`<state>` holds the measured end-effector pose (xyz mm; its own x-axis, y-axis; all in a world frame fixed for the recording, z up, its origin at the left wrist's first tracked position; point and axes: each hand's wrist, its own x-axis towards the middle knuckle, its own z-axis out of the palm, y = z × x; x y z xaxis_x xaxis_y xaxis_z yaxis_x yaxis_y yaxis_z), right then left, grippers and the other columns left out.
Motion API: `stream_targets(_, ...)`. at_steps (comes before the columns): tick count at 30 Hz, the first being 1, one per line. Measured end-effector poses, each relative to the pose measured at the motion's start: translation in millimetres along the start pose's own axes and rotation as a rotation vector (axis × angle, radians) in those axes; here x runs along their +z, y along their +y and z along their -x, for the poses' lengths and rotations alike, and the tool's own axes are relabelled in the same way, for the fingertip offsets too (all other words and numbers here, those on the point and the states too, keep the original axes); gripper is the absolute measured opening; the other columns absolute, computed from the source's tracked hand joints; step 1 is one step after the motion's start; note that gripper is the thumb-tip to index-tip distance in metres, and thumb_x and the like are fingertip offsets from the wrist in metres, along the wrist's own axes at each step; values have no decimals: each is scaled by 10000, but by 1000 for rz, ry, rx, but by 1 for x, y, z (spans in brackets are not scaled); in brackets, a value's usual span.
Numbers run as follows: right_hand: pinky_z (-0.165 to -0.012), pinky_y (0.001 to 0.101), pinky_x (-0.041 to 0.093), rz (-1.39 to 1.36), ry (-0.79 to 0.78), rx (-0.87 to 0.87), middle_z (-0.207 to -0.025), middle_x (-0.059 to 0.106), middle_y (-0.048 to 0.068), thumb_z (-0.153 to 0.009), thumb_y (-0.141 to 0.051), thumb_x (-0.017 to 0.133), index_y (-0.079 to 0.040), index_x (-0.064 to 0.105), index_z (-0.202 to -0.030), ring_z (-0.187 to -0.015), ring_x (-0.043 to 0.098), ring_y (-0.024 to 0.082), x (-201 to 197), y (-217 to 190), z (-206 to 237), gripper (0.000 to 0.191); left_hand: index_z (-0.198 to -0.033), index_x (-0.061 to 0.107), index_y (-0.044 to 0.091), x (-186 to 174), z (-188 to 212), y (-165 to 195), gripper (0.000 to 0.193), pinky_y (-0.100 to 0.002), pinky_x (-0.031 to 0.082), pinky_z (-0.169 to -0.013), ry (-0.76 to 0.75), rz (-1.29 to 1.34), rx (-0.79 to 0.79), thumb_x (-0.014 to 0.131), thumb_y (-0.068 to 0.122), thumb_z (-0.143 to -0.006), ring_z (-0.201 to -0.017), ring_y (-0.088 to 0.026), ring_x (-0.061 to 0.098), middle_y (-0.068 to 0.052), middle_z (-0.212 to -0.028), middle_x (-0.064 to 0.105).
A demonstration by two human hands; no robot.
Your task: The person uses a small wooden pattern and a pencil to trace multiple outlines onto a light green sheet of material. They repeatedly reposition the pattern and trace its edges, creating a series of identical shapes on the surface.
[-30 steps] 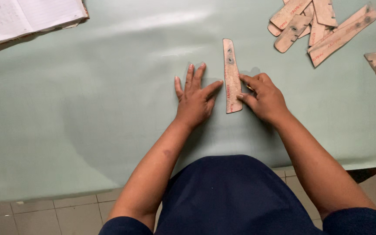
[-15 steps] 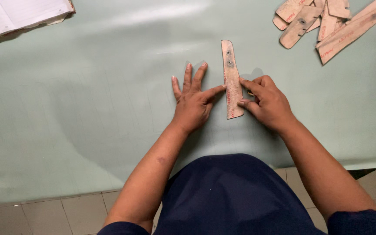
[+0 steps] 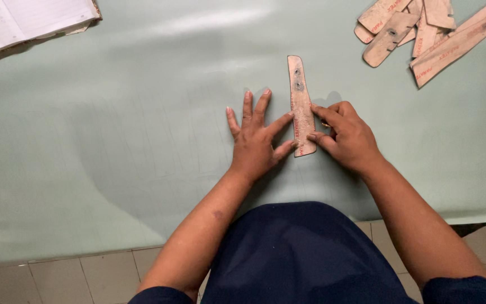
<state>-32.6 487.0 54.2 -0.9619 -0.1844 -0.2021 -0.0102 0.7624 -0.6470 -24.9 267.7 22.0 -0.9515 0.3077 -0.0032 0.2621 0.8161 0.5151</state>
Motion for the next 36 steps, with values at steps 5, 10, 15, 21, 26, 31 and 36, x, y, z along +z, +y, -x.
stream_targets(5, -693, 357, 507, 23, -13, 27, -1026, 584, 63, -812, -209, 828, -190, 670, -1378, -765, 586, 194, 0, -1, 0, 587, -1356, 662, 391, 5, 1, -4, 572, -766, -28, -1181, 0, -9, 9, 786, 552, -822, -1581, -367, 37, -84, -1677, 237)
stream_targets(10, -696, 349, 508, -7, -2, 24, -1036, 581, 62, -823, -208, 821, -187, 666, -1380, -763, 578, 192, 1, -1, 1, 578, -1367, 652, 408, 8, 2, -7, 575, -762, -43, -1179, -10, -32, 13, 770, 571, -829, -1583, -355, 24, -80, -1683, 230)
stream_targets(15, -738, 339, 516, -14, -14, -4, -1066, 581, 66, -833, -177, 807, -187, 647, -1409, -810, 597, 192, 0, 3, 2, 598, -1372, 648, 413, 7, 1, -7, 585, -762, -46, -1172, -15, -28, 11, 757, 594, -826, -1577, -356, 23, -76, -1679, 229)
stream_targets(21, -780, 330, 527, -39, -97, 20, -1124, 586, 57, -834, -126, 777, -200, 617, -1431, -850, 625, 187, -5, 6, -1, 622, -1355, 663, 412, 5, 1, -7, 572, -767, -37, -1165, -11, -24, 9, 781, 562, -815, -1578, -355, 39, -68, -1673, 238)
stream_targets(26, -782, 333, 527, -35, -118, 62, -1133, 592, 50, -830, -131, 787, -205, 625, -1417, -847, 625, 187, -7, 3, -2, 614, -1354, 663, 412, 5, 1, -7, 580, -769, -27, -1178, -11, -8, 10, 788, 556, -806, -1583, -348, 45, -65, -1679, 241)
stream_targets(31, -779, 332, 528, -41, -100, 30, -1131, 586, 63, -826, -133, 791, -188, 630, -1412, -845, 628, 182, -5, 4, -1, 610, -1344, 668, 410, 3, 0, -8, 578, -769, -30, -1173, -18, -6, 13, 798, 542, -797, -1580, -337, 49, -60, -1673, 243)
stream_targets(36, -767, 338, 527, -39, -87, 12, -1121, 587, 70, -822, -124, 795, -173, 634, -1407, -835, 624, 193, -5, 4, 0, 609, -1351, 668, 397, 3, 0, -8, 582, -768, -33, -1178, 0, -2, 31, 805, 529, -801, -1585, -330, 44, -63, -1674, 249)
